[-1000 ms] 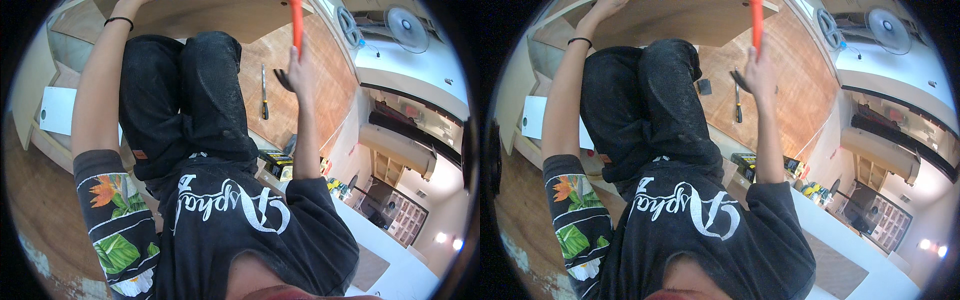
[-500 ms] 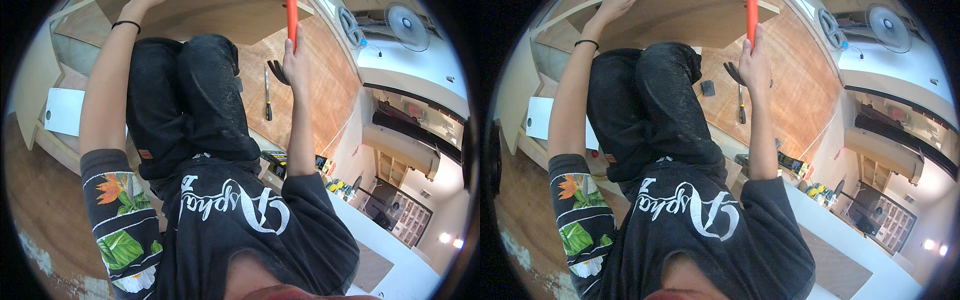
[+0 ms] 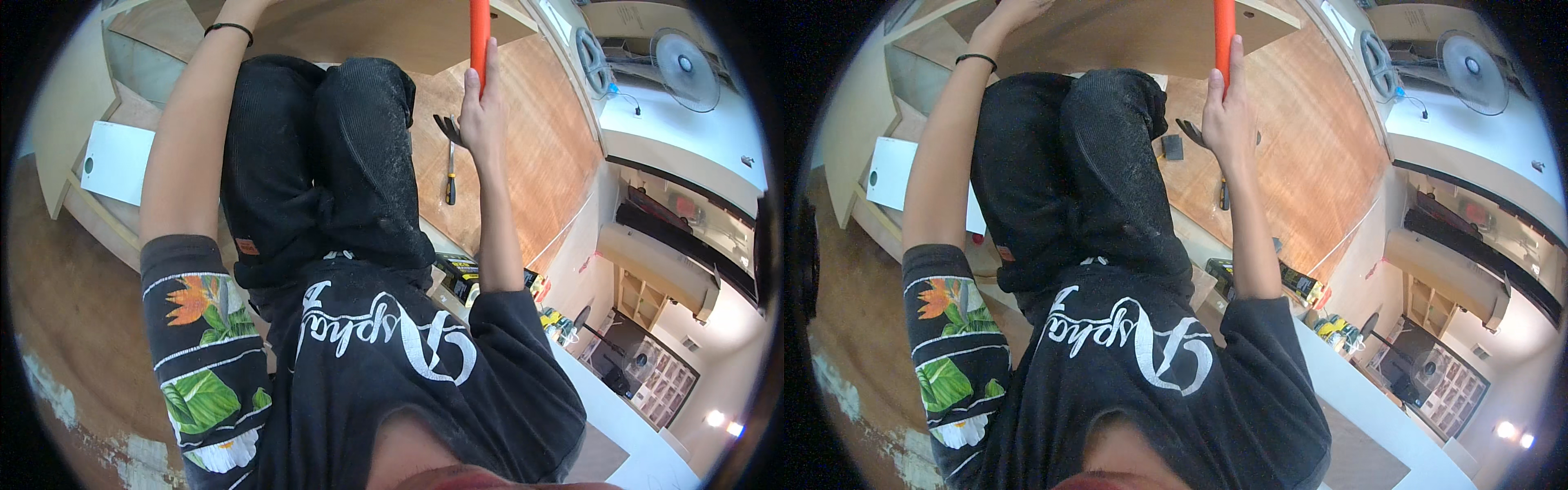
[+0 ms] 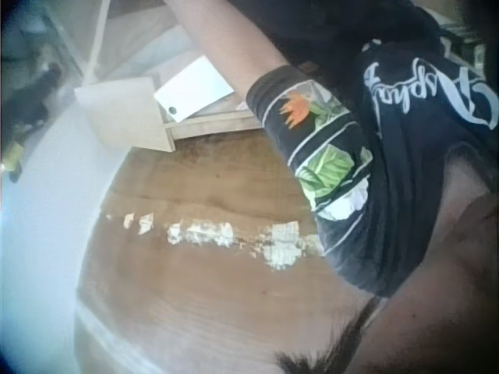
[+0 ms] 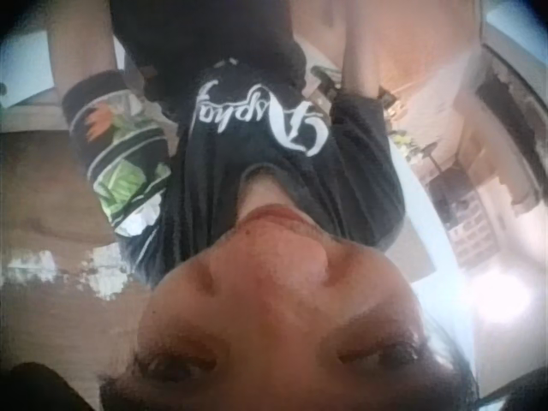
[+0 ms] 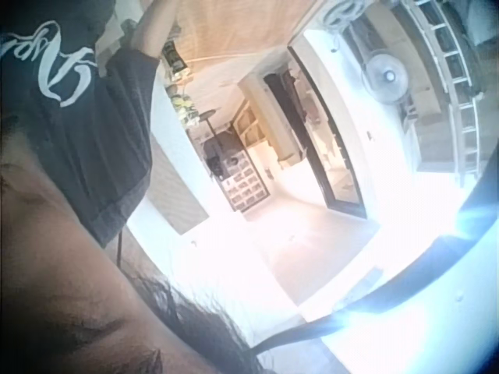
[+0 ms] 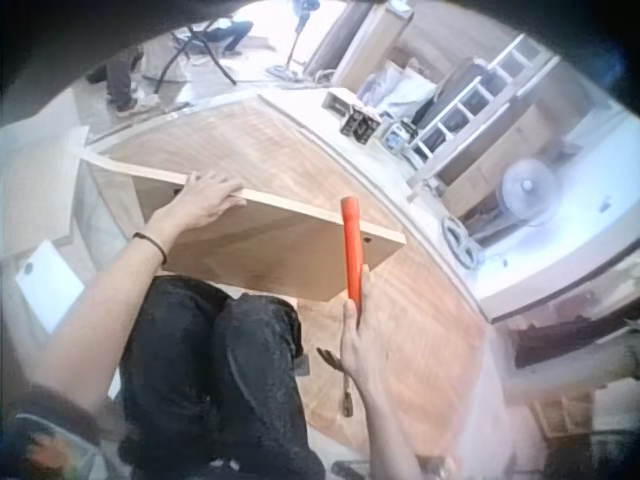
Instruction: The person kneels on the floor and assembles a curved wooden structure by fitting a thin wooden strip into a larger panel. They use a hammer to tap the strip into place and apply glue from a bottle to the joint before pressing the pieces together.
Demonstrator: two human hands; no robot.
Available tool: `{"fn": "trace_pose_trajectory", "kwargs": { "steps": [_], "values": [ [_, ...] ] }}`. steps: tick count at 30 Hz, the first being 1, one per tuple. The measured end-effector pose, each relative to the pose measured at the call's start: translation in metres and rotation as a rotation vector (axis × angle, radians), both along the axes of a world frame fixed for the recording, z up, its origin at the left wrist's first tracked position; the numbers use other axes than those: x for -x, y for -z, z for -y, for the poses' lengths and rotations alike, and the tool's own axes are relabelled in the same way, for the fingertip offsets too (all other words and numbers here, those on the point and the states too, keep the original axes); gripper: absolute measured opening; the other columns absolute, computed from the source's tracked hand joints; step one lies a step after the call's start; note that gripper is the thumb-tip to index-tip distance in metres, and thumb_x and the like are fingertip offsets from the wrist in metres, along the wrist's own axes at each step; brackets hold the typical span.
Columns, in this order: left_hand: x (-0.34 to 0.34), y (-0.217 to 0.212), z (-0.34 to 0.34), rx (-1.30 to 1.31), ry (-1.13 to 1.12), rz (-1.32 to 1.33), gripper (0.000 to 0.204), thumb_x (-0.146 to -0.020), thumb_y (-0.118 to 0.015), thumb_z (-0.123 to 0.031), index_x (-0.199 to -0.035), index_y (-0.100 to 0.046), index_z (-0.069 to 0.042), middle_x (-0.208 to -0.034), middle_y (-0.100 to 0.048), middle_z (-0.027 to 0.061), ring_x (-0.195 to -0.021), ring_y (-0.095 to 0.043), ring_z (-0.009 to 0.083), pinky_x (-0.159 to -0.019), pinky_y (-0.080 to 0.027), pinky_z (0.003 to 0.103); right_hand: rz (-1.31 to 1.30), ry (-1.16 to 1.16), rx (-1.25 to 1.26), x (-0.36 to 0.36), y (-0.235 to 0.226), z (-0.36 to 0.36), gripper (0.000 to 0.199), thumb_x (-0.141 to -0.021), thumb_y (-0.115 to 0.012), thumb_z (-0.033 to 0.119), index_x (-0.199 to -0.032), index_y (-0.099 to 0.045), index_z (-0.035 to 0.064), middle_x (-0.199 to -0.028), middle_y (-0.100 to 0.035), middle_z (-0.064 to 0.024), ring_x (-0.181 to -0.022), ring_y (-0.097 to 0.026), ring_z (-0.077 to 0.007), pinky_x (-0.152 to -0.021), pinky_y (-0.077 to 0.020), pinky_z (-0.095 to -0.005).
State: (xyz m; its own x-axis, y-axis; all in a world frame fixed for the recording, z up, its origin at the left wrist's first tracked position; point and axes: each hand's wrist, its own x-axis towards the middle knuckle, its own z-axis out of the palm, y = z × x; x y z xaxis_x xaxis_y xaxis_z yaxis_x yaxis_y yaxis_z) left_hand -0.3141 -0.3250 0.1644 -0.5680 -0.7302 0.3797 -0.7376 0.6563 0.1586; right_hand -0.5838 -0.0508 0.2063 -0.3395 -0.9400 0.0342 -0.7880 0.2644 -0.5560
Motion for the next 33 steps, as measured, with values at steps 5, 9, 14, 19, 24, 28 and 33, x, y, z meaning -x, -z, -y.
{"fn": "trace_pose_trajectory", "kwargs": {
  "steps": [5, 9, 14, 19, 24, 28, 33],
  "values": [
    [0.004, -0.001, -0.004, 0.029, -0.019, 0.003, 0.038, -0.101, -0.054, -0.047, -0.118, -0.064, -0.014, -0.121, -0.063, 0.0117, -0.119, -0.055, 0.0335, -0.093, -0.041, 0.056, 0.003, -0.042, -0.018, -0.011, -0.007, 0.011, 0.060, -0.109, -0.041, 0.039, -0.164, -0.018, 0.0350, -0.077, -0.064, -0.0199, -0.070, -0.065, -0.0355, -0.071, -0.0501, -0.0485],
    [0.008, -0.015, -0.014, -0.046, -0.025, 0.021, 0.048, -0.100, -0.052, -0.053, -0.122, -0.064, -0.012, -0.124, -0.064, 0.0143, -0.121, -0.056, 0.0359, -0.097, -0.040, 0.058, -0.076, -0.097, 0.007, -0.010, -0.006, 0.014, 0.059, -0.107, -0.048, 0.038, -0.161, -0.029, 0.0210, -0.075, -0.066, -0.0151, -0.065, -0.064, -0.0290, -0.064, -0.0507, -0.0433],
    [0.031, -0.040, -0.018, -0.148, -0.086, 0.170, 0.063, -0.099, -0.048, -0.062, -0.125, -0.062, -0.006, -0.126, -0.065, 0.0200, -0.123, -0.058, 0.0407, -0.104, -0.039, 0.062, 0.450, 0.135, 0.057, 0.022, -0.004, -0.032, 0.036, -0.100, -0.067, 0.035, -0.106, -0.065, -0.0007, -0.069, -0.062, -0.0032, -0.064, -0.060, -0.0147, -0.064, -0.0506, -0.0311],
    [0.082, -0.039, -0.012, -0.113, 0.097, -0.035, 0.064, -0.099, -0.048, -0.062, -0.126, -0.062, -0.005, -0.123, -0.067, 0.0230, -0.119, -0.061, 0.0416, -0.102, -0.043, 0.062, -0.182, -0.018, -0.134, 0.055, 0.027, -0.114, 0.029, -0.099, -0.069, 0.031, -0.101, -0.069, 0.0027, -0.097, -0.071, -0.0125, -0.080, -0.070, -0.0216, -0.072, -0.0539, -0.0328],
    [0.104, -0.041, 0.002, -0.315, -0.034, 0.042, 0.055, -0.098, -0.052, -0.053, -0.123, -0.063, -0.005, -0.120, -0.067, 0.0242, -0.114, -0.064, 0.0408, -0.099, -0.048, 0.054, 0.728, 0.225, -0.160, 0.052, 0.091, -0.156, 0.021, -0.103, -0.061, 0.017, -0.122, -0.058, 0.0077, -0.110, -0.068, -0.0135, -0.092, -0.073, -0.0294, -0.082, -0.0587, -0.0369],
    [0.114, -0.043, 0.007, -0.479, 0.137, -0.039, 0.047, -0.096, -0.058, -0.040, -0.127, -0.064, -0.006, -0.119, -0.067, 0.0232, -0.109, -0.065, 0.0421, -0.097, -0.050, 0.049, 1.247, 0.331, -0.211, 0.064, 0.079, -0.164, 0.020, -0.108, -0.050, 0.021, -0.123, -0.053, 0.0084, -0.116, -0.066, -0.0209, -0.119, -0.066, -0.0365, -0.096, -0.0577, -0.0487],
    [0.137, -0.033, 0.000, -0.205, 0.423, -0.076, 0.037, -0.096, -0.060, -0.022, -0.129, -0.063, -0.006, -0.124, -0.064, 0.0231, -0.104, -0.065, 0.0439, -0.090, -0.052, 0.048, 1.839, 0.357, -0.101, 0.071, 0.041, -0.176, 0.034, -0.103, -0.057, 0.035, -0.116, -0.059, 0.0041, -0.124, -0.065, -0.0280, -0.114, -0.067, -0.0429, -0.089, -0.0601, -0.0505]
  ]
}}
